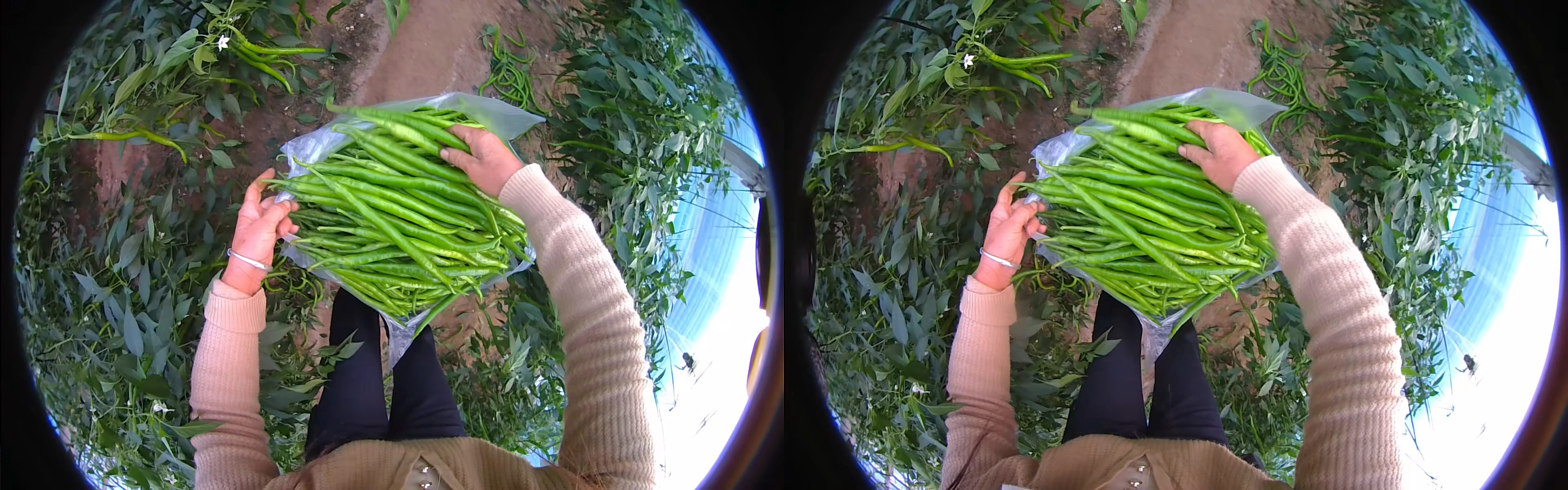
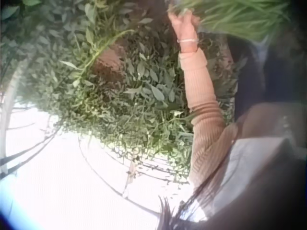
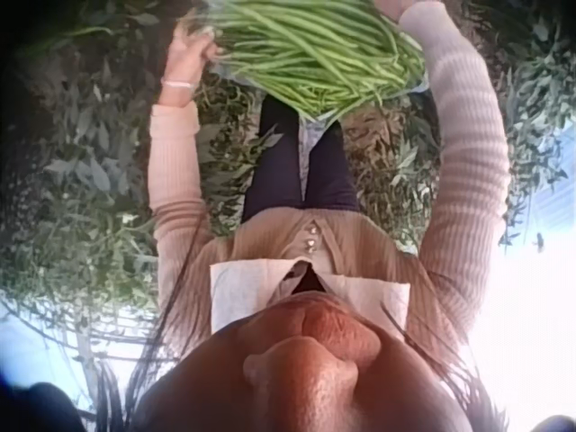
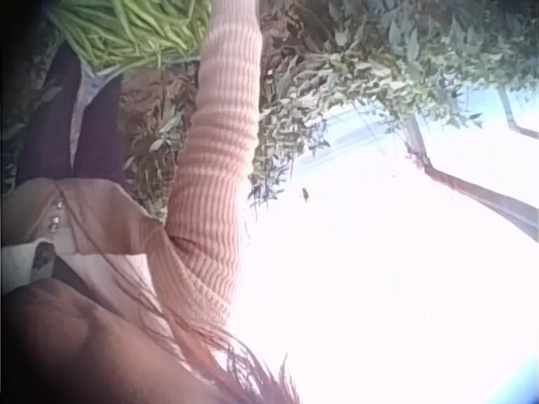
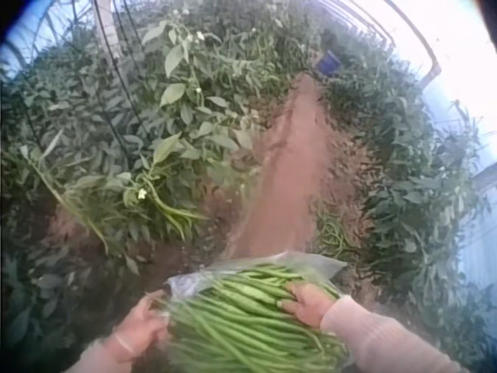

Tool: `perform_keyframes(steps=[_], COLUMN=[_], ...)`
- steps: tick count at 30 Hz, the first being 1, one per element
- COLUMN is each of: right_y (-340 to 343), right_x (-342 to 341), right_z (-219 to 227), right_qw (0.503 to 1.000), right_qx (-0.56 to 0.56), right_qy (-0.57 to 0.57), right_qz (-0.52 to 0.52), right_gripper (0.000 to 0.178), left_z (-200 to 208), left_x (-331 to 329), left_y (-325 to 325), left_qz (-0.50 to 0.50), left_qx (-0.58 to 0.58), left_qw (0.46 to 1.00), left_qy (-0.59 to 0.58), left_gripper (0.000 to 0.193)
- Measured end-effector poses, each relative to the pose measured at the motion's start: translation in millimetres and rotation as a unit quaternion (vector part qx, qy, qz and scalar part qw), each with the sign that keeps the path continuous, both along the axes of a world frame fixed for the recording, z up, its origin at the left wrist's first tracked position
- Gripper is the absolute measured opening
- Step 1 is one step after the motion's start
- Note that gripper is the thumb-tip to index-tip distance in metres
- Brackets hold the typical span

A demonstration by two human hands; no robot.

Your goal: The person places green chili peppers into a clear plastic bag, arranges them, and ties the bag closed. The person then picks up the bag and walks through the field.

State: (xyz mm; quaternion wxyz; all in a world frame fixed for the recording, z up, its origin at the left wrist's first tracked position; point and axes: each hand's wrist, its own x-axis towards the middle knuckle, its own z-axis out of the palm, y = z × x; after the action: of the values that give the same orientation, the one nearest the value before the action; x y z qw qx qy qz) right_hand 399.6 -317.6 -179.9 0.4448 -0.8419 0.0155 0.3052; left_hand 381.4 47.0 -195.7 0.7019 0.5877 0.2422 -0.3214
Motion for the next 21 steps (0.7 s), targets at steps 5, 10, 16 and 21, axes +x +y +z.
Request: perform_keyframes(steps=[5, 10, 16, 21], right_y=[25.8, 16.2, 22.8, 44.0], right_x=[15.1, 8.8, -6.0, -4.8], right_z=[-21.6, -24.8, -39.2, -30.5], right_qw=[0.985, 0.993, 0.99, 0.992], right_qx=[-0.086, 0.089, 0.019, -0.007], right_qy=[-0.12, -0.03, -0.137, -0.107], right_qz=[0.091, -0.075, -0.012, 0.059], right_gripper=[0.028, 0.028, 0.033, 0.034], left_z=[-0.9, -3.5, 4.4, -24.7], left_x=[-2.4, 17.6, 39.1, 36.0], left_y=[-9.9, -6.2, -4.1, 11.7], left_qz=[0.124, -0.055, -0.218, -0.208], left_qx=[-0.017, 0.124, 0.192, 0.269], left_qw=[0.991, 0.991, 0.957, 0.936], left_qy=[-0.038, -0.003, -0.001, -0.095], left_gripper=[0.05, 0.055, 0.055, 0.043])
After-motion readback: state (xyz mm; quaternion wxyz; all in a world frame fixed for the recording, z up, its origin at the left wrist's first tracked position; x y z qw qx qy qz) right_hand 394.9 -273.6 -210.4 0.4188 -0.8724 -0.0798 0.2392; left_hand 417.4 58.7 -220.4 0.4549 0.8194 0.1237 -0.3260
